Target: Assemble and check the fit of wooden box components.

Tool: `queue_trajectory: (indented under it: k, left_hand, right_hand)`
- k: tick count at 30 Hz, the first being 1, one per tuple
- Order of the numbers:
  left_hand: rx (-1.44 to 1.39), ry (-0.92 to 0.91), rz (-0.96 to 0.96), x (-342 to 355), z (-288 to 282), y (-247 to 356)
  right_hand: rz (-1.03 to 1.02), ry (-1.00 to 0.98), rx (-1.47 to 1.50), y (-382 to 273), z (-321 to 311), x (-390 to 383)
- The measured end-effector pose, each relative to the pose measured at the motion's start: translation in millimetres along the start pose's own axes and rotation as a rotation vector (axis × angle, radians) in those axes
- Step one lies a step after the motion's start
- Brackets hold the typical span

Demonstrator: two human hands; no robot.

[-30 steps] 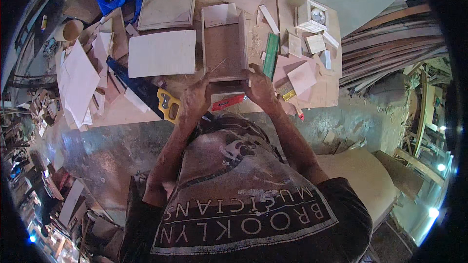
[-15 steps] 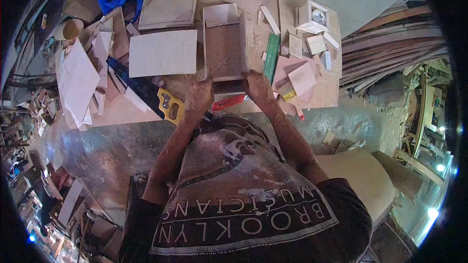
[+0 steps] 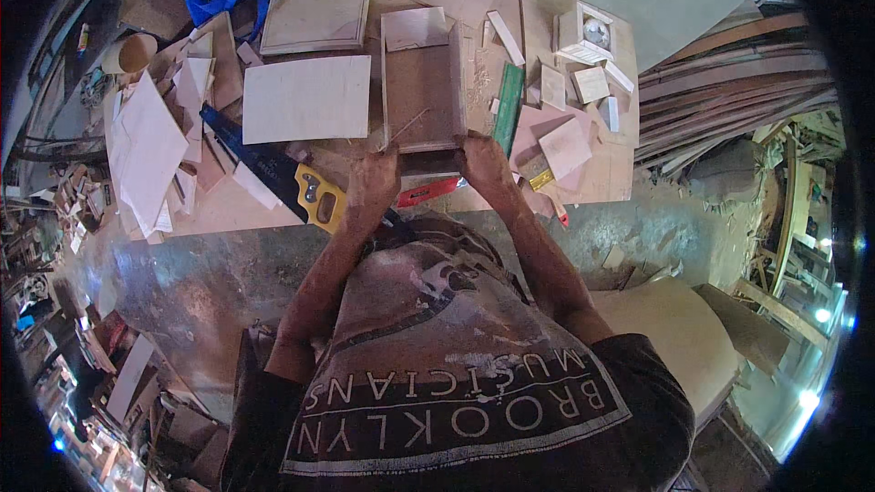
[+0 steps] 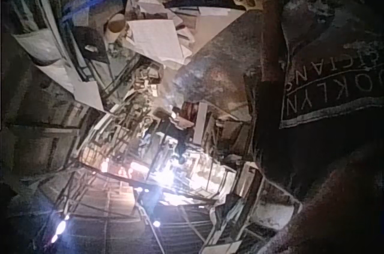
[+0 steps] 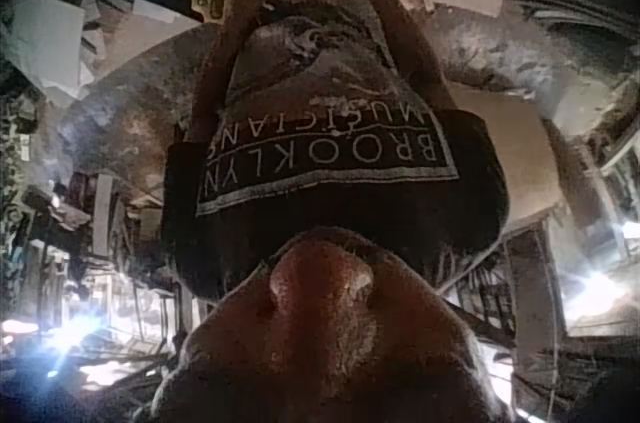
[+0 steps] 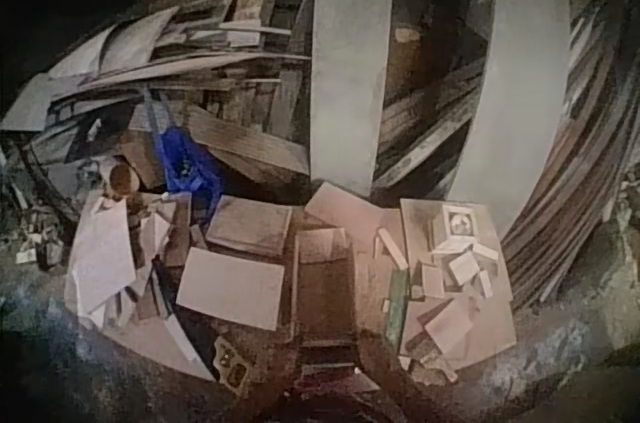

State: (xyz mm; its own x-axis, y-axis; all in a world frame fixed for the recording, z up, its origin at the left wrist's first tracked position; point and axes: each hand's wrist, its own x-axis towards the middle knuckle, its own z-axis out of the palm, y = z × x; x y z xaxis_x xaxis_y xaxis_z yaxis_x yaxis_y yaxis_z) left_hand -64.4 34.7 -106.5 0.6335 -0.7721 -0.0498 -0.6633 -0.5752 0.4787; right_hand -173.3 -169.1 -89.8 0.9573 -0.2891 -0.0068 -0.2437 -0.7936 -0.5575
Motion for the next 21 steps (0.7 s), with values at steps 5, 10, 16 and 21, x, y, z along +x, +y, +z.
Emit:
queue_trajectory:
  k: [5,10,16,21]
  left_hand:
    - [0.017,0.200,0.163,-3,-3,-2]
    - [0.010,-0.020,-0.047,1,-21,16]
    - [-0.001,0.028,0.003,2,-17,14]
    - [-0.078,-0.007,-0.113,4,-31,24]
  right_hand:
    - [0.090,-0.121,-0.073,-1,-1,2]
    - [0.037,-0.087,-0.054,6,3,2]
    - [0.030,-0.080,-0.073,3,2,1]
    - [-0.014,-0.015,0.018,-3,-8,-2]
